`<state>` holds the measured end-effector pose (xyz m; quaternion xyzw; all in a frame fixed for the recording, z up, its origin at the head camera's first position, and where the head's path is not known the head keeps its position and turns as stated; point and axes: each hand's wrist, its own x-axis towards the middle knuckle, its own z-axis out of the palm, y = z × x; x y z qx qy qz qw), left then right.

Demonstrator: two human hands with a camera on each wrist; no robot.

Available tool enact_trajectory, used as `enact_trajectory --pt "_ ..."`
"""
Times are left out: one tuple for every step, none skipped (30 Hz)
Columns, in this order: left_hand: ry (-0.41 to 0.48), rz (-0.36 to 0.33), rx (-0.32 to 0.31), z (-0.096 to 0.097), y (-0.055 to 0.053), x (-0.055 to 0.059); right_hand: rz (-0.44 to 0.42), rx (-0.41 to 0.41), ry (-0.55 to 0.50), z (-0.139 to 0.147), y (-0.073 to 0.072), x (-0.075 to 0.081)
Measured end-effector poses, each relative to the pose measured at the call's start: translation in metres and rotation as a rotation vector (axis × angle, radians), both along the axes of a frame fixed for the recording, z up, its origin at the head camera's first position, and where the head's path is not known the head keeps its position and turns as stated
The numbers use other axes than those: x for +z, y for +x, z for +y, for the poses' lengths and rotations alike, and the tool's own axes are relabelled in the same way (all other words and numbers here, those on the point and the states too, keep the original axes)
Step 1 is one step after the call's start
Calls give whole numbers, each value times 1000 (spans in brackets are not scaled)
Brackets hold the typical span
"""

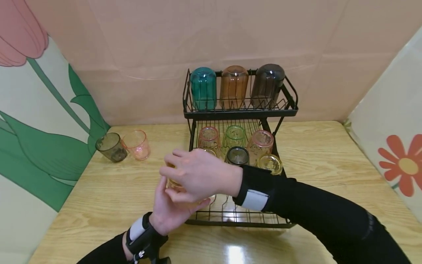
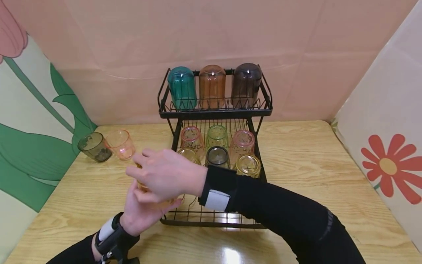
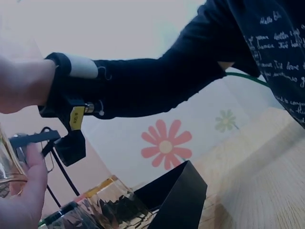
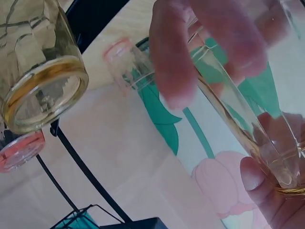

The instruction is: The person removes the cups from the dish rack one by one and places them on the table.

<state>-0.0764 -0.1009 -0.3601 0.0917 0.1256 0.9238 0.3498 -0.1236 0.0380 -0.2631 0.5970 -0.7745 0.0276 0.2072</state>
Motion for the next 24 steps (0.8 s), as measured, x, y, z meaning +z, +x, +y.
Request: enact_trajectory --pt "-10 -12 7 -1 0 -1 1 -5 11 -1 0 -1" --pt "-20 -17 15 -2 1 -1 2 -10 19 -3 0 -1" --pt "-23 -29 23 -2 1 -2 0 -14 30 -3 -1 -2" --pt "-27 -34 29 -2 0 -2 -5 -16 38 -4 -1 -2" --pt "-32 -42 39 -2 0 -3 -11 -19 45 -4 -1 -2" --pt "-39 -58 51 -2 0 -3 -19 -22 52 -4 -1 -2" --pt "-53 -73 66 -2 0 -2 -29 -24 58 -4 -2 -2" --pt "-70 -89 83 -3 0 -2 -41 -26 62 -4 -2 -1" --pt "-85 -106 98 -4 0 -1 -53 -27 63 -3 -2 -1" --pt "-109 -114 115 -4 -1 -1 -68 -29 62 -2 -3 -1" --pt "-137 -121 135 -5 -1 0 -79 -30 57 0 -3 0" --pt "-155 -125 149 -6 -2 1 -94 -27 46 2 -4 0" --pt "-184 -126 171 -8 -2 2 -107 -26 34 4 -5 0" --pt "-213 -120 186 -10 -4 3 -117 -24 17 7 -6 -1" --pt "-242 -103 196 -13 -5 4 -125 -25 -2 11 -7 -1" --pt "-273 -84 210 -16 -7 5 -133 -25 -22 15 -8 -1" --pt "-303 -58 221 -19 -10 7 -134 -28 -42 19 -10 -2" --pt "-328 -42 232 -23 -12 8 -135 -34 -60 25 -12 -2" --pt "-368 -16 247 -28 -16 9 -131 -44 -73 30 -13 -3" --pt "-400 11 257 -32 -20 11 -125 -54 -86 36 -14 -3" --pt "-436 33 276 -37 -24 12 -118 -66 -91 43 -15 -4" --pt "-479 52 302 -42 -28 13 -112 -78 -93 49 -16 -5" --pt "-524 65 329 -47 -33 14 -102 -90 -90 55 -17 -7" --pt "-558 64 355 -52 -38 14 -99 -100 -86 62 -17 -8"
